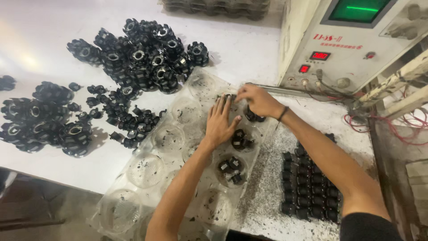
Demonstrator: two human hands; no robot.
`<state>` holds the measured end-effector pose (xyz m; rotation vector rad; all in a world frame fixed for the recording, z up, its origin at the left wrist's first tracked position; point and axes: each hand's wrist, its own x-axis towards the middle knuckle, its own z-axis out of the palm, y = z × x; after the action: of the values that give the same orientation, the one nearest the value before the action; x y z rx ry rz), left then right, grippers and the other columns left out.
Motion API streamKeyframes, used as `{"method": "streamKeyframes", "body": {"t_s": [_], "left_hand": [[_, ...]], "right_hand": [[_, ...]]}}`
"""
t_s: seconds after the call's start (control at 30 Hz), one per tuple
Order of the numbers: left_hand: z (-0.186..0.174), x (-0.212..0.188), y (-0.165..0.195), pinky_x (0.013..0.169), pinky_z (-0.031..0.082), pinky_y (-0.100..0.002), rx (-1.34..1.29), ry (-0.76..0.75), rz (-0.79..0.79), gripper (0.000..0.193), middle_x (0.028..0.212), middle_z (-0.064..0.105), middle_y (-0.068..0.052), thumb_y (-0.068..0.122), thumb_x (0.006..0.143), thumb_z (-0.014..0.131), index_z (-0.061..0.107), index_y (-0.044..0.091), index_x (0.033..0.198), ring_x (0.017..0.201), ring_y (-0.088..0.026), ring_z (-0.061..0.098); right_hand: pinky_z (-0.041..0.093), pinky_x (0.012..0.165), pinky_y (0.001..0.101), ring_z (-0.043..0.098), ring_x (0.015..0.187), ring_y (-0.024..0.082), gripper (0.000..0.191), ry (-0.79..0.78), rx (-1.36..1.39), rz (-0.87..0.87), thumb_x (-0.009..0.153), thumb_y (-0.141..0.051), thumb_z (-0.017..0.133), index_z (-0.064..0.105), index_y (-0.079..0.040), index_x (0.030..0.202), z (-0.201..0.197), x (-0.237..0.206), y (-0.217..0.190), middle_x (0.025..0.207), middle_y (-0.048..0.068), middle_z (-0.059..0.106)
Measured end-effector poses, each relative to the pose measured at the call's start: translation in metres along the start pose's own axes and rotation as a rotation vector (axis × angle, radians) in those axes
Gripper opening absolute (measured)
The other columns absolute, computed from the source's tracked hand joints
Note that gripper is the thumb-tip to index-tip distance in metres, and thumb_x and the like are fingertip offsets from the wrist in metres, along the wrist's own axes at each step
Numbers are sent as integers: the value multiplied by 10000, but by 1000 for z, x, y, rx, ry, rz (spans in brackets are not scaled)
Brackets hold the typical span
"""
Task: The person places small black plastic components into a clear plastic tray, then arranges them into rows on the table. They use a soldering iron to apply solder to the components in the rows, working methodically across the grid.
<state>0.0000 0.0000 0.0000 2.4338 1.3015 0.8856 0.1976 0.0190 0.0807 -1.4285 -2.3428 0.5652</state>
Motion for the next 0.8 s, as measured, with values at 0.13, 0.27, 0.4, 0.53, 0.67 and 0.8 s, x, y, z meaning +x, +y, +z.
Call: {"method": "streamKeyframes", "body": {"t_s": [0.13,0.27,0.4,0.53,0.67,0.8], "left_hand": [[4,-4,-3,1259,189,-551,14,-14,18,782,1670,289,-197,582,1032,485,327,70,1602,1558,-395,261],[-6,-3,10,1134,352,-551,71,13,156,683,1505,431,-254,481,984,613,464,15,1461,1392,-422,412],[-14,-49,77,920,519,-454,-50,-219,325,434,1140,581,-146,433,978,702,587,55,1156,1047,-284,577],[-10,-126,156,963,468,-579,-98,-621,600,771,1241,527,-243,598,815,698,517,51,1328,1194,-406,518],[14,-137,163,951,493,-538,5,-482,725,831,1330,498,-279,686,727,701,524,66,1252,1215,-440,500],[31,-138,163,986,502,-537,-78,-524,726,773,1300,531,-233,686,844,690,523,59,1265,1192,-401,526]], "right_hand": [[496,1058,410,608,1134,236,563,-587,99,-40,722,148,497,793,-149,1098,-11,-82,9,1147,73,668],[426,1062,382,507,1185,246,539,-937,28,57,704,85,661,746,-151,1180,7,-159,4,1200,72,584],[459,1077,344,574,1176,227,537,-775,196,-101,684,44,639,696,-101,1198,7,-160,8,1219,60,622],[483,956,393,560,1054,236,357,-518,16,-186,813,-76,752,746,-140,1164,-1,-107,1,1072,80,602],[469,1037,451,532,1143,289,358,-121,-45,-279,855,-99,723,731,-146,1210,58,-24,-50,1152,116,587],[449,1020,501,492,1256,384,450,-24,-24,-566,832,2,668,689,-61,1277,65,2,-72,1405,220,514]]}}
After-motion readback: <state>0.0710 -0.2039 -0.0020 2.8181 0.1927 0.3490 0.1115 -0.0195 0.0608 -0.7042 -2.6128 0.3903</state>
